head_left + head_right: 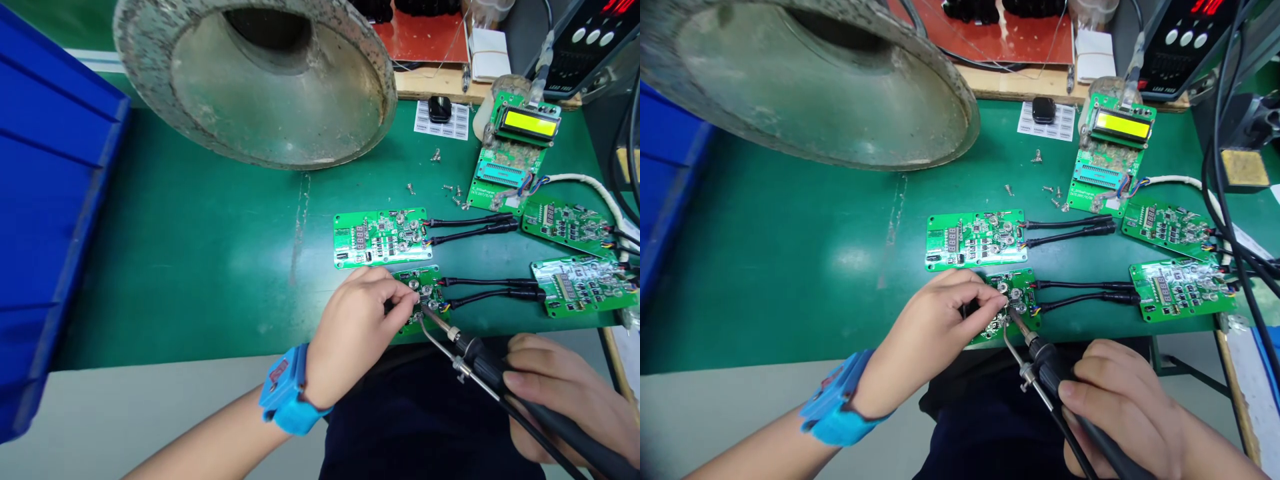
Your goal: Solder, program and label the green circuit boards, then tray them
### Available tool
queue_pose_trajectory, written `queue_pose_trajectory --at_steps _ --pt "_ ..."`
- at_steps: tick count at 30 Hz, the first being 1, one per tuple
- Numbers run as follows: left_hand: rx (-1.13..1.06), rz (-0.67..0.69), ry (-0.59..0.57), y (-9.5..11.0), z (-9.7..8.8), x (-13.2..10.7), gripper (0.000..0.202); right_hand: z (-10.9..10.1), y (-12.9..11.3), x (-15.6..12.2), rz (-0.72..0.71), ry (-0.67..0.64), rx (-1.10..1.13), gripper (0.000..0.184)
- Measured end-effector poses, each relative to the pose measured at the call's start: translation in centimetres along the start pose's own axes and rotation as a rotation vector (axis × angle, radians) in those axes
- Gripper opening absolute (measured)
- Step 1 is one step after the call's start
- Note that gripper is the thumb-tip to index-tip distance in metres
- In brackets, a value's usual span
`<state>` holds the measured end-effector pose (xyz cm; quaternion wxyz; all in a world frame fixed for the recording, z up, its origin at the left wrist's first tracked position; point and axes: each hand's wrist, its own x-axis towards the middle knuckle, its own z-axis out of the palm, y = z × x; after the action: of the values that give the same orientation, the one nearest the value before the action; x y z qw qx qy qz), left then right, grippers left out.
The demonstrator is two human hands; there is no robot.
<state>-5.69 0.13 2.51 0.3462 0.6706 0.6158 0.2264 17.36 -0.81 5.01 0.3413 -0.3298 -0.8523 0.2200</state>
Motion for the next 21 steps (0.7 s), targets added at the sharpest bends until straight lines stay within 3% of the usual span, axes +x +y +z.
queue_pose_trajectory --at_steps 3,6,10,17,21 --pt "-0.002 -0.011 0.000 0.1 0.0 -0.1 0.017 0.1 -0.1 0.4 -0.122 -0.021 -0.031 0.024" --pt "0.001 -0.010 0.009 0.1 0.0 -0.3 0.017 0.0 -0.3 1.3 -0.145 -0.015 -0.061 0.024" --pt "0.002 -0.001 0.024 0.1 0.0 -0.3 0.017 -0.3 -0.3 1.4 -0.125 -0.020 -0.043 0.027" --pt "-0.027 0.021 0.061 0.3 0.0 -0.5 0.017 -1.7 1.0 -1.5 -0.050 -0.128 0.052 0.027" --pt "-0.033 0.017 0.093 0.4 -0.5 -0.8 0.018 -2.1 1.3 -3.3 0.089 0.082 0.106 0.024"
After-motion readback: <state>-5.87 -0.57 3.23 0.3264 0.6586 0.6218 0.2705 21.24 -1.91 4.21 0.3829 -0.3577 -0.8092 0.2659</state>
